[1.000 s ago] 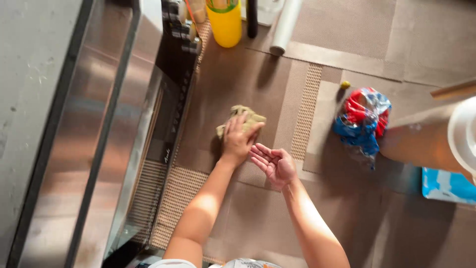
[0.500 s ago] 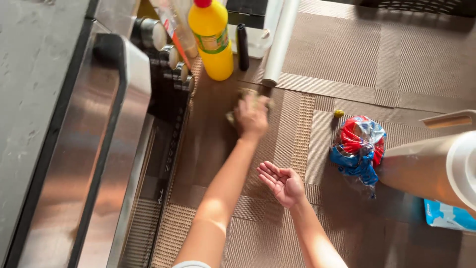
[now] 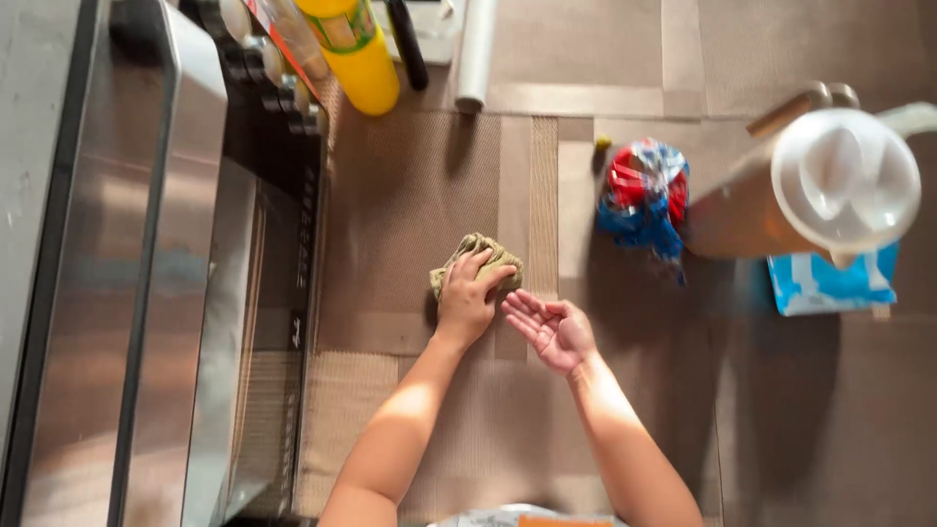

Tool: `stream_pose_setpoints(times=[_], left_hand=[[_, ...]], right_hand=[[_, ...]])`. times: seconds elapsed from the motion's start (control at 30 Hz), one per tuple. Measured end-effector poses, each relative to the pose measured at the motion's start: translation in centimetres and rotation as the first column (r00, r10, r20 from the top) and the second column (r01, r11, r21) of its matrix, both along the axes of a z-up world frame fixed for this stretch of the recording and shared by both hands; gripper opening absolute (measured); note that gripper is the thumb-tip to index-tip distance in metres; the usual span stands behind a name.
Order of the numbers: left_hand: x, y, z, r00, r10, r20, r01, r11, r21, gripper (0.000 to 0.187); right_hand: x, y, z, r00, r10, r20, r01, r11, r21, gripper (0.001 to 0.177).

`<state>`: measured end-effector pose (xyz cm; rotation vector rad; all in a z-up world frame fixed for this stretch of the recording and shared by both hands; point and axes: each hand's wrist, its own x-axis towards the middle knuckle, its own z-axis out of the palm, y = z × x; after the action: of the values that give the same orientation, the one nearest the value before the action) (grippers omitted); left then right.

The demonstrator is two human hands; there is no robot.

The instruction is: The person is wiping down a dining table using a cloth.

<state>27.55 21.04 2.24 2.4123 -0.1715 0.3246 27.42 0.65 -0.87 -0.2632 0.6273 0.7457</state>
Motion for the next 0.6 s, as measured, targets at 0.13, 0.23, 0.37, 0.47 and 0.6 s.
stream_pose_setpoints(times=[0.13, 0.23, 0.37, 0.47, 0.6], left_hand=[[-5.2, -1.2, 1.2, 0.998, -0.016, -0.053, 0.016, 1.000, -0.003, 0.042], [-8.0, -2.0, 1.7, 0.997, -0.005, -0.079, 0.006, 1.000, 0.013, 0.041], [-10.2, -2.5, 1.9, 0.995, 0.006, -0.097, -0.004, 1.000, 0.019, 0.039], [-11.4, -3.4, 2.6, 0.985, 0.023, -0.173, -0.043, 0.992, -0.115, 0.038], [-11.3, -5.9, 4.9, 0.962, -0.010, -0.272, -0.123, 0.877, -0.465, 0.037]], right_hand=[[-3.2, -1.8, 1.7, 0.997, -0.047, -0.060, 0.044, 0.998, -0.054, 0.051], [-5.4, -3.2, 2.4, 0.996, -0.070, -0.058, 0.066, 0.996, -0.067, 0.052], [-7.9, -5.1, 3.4, 0.990, -0.131, -0.051, 0.124, 0.985, -0.118, 0.052], [-9.9, -7.1, 3.6, 0.980, -0.190, -0.054, 0.183, 0.976, -0.114, 0.052], [-12.6, -10.6, 2.1, 0.953, -0.301, 0.038, 0.303, 0.948, -0.098, 0.050]])
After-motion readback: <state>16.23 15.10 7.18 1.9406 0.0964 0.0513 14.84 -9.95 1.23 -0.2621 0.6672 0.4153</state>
